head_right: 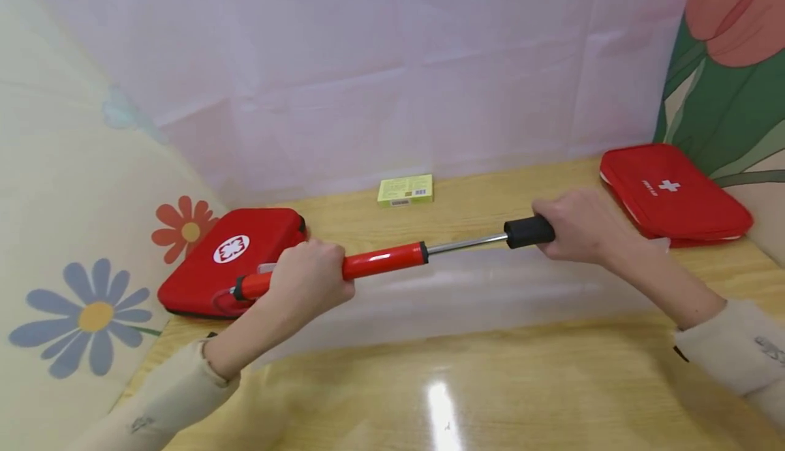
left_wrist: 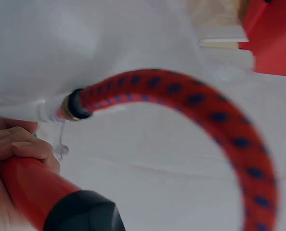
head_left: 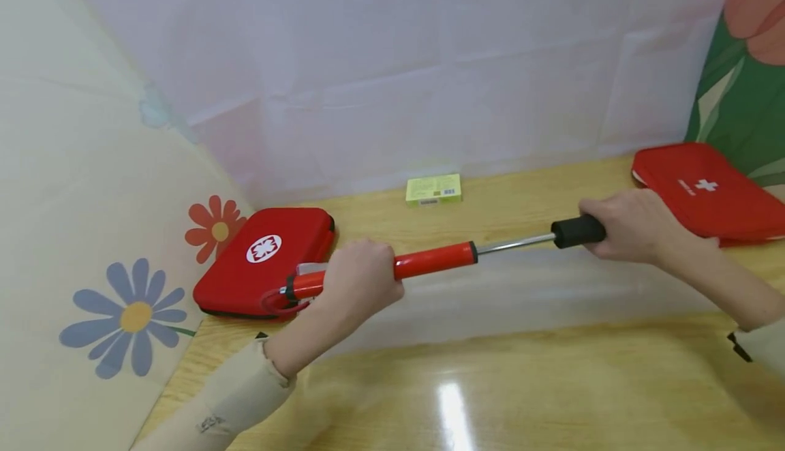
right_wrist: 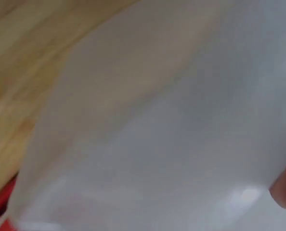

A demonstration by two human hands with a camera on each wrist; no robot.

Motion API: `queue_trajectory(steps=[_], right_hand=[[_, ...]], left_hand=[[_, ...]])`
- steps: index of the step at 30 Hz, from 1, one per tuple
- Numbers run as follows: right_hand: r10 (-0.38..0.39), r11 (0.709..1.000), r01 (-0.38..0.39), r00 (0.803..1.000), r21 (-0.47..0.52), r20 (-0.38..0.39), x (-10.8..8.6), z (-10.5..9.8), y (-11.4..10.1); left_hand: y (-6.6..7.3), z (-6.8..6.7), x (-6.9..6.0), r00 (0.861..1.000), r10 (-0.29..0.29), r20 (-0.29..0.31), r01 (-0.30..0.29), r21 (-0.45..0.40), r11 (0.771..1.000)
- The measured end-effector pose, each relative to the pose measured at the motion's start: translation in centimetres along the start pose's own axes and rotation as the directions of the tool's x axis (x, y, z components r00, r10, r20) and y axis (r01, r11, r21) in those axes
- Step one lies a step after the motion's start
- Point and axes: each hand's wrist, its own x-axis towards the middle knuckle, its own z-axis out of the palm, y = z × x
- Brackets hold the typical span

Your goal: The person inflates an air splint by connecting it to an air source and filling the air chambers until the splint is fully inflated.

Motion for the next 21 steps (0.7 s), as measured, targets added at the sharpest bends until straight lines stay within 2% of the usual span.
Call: queue_trajectory(steps=[6, 11, 16, 21], right_hand=[[-0.05, 0.999, 0.049, 0.998, -0.018, -0.04, 1.0, 0.3, -2.5], [-0.067, 0.996, 0.066, 0.998, -0.055, -0.01, 2.6, 0.5, -4.5], [-0.094, 0.995, 0.094, 0.996, -0.01, 0.004, 3.6, 1.0, -6.8], [-0.109, 0.994, 0.109, 0.993, 0.001, -0.045, 4.3, 1.0, -8.1]], left_hand=[[0.9, 0.4, 0.0, 1.0, -0.005, 0.001, 0.005, -0.017, 1.0], [1.8, 0.2, 0.1, 0.999, -0.033, 0.025, 0.034, -0.042, 0.999], [2.7, -0.1, 0.1, 0.998, -0.034, 0.043, 0.036, -0.05, 0.998], [3.6, -0.3, 0.4, 1.0, -0.014, 0.027, 0.016, -0.076, 0.997]])
